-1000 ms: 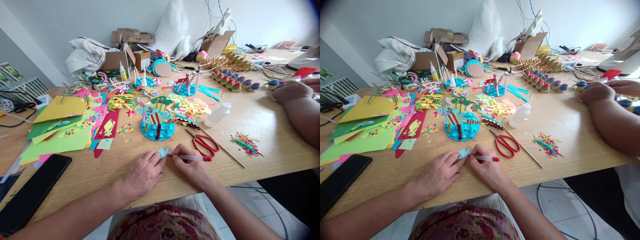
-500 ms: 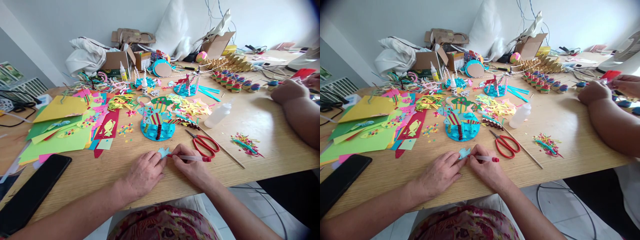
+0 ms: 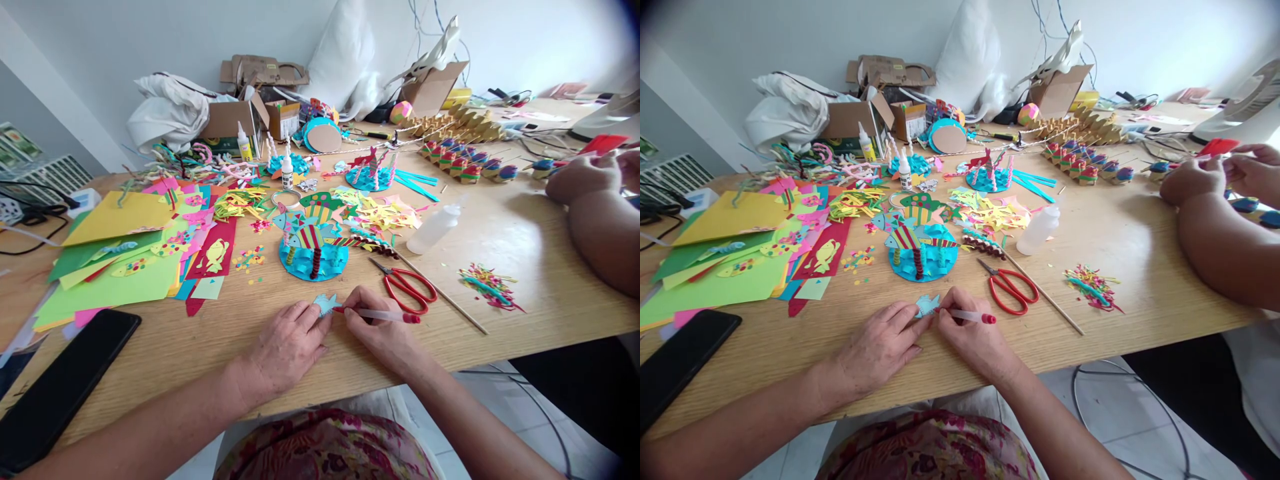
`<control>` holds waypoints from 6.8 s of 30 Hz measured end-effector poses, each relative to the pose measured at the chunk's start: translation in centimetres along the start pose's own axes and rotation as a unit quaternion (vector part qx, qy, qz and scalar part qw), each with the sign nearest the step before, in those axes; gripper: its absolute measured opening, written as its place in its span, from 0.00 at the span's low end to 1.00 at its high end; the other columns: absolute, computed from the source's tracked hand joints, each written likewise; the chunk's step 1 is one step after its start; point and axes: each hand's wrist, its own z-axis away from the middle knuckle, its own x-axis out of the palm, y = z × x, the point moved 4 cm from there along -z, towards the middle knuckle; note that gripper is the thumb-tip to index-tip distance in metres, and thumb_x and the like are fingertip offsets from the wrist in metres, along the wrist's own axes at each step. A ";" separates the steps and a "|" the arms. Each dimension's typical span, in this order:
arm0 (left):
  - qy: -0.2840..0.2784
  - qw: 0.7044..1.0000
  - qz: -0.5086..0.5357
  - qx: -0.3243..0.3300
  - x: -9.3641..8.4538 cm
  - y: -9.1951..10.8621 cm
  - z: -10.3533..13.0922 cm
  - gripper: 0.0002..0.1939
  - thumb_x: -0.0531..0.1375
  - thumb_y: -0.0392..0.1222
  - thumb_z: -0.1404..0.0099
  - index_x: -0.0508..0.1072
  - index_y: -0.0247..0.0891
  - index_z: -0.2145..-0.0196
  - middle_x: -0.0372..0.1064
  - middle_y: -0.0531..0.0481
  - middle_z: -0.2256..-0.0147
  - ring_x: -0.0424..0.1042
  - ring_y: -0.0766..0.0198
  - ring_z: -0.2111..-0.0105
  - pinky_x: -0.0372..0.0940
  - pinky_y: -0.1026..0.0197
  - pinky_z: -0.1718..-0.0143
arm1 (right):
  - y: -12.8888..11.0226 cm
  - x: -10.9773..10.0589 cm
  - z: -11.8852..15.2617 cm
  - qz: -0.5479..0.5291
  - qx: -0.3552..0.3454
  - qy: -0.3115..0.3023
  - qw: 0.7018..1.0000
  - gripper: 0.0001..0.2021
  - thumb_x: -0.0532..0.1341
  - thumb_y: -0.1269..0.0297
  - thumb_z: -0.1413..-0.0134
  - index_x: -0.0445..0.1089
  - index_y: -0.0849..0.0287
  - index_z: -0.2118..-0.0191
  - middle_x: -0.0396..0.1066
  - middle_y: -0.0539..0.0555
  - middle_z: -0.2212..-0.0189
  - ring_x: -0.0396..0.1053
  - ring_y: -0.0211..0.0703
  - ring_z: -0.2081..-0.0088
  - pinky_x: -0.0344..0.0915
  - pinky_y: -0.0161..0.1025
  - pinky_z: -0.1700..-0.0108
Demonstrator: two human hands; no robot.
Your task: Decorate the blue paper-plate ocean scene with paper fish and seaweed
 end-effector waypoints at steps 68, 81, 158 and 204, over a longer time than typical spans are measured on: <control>0.041 0.998 0.032 0.029 -0.6 -0.3 0.4 0.12 0.52 0.35 0.37 0.65 0.32 0.56 0.66 0.43 0.58 0.64 0.58 0.54 0.63 0.55 0.53 | -0.4 0.6 0.3 -0.049 0.011 0.014 0.999 0.05 0.52 0.71 0.53 0.59 0.57 0.76 0.61 0.46 0.81 0.58 0.34 0.78 0.53 0.31 0.77; 0.035 0.999 0.026 0.027 -0.5 -0.3 0.4 0.11 0.52 0.35 0.37 0.65 0.32 0.56 0.66 0.43 0.58 0.63 0.57 0.54 0.62 0.55 0.51 | -0.6 0.9 0.3 -0.038 0.022 0.001 0.999 0.04 0.52 0.70 0.53 0.60 0.58 0.75 0.61 0.46 0.81 0.59 0.34 0.79 0.53 0.31 0.77; 0.044 0.998 0.024 0.048 -0.7 -0.2 0.3 0.11 0.51 0.33 0.37 0.66 0.30 0.58 0.65 0.44 0.61 0.63 0.57 0.55 0.63 0.55 0.53 | -0.8 1.2 0.0 -0.028 0.023 -0.007 0.999 0.04 0.53 0.69 0.51 0.61 0.58 0.74 0.62 0.46 0.81 0.59 0.34 0.78 0.54 0.32 0.77; 0.039 0.997 0.017 0.057 -0.6 -0.1 0.4 0.10 0.50 0.33 0.36 0.67 0.32 0.59 0.65 0.44 0.60 0.63 0.57 0.55 0.63 0.54 0.53 | -0.7 1.3 -0.5 -0.043 0.026 -0.013 0.999 0.04 0.53 0.70 0.51 0.62 0.58 0.74 0.64 0.48 0.78 0.61 0.35 0.77 0.56 0.32 0.75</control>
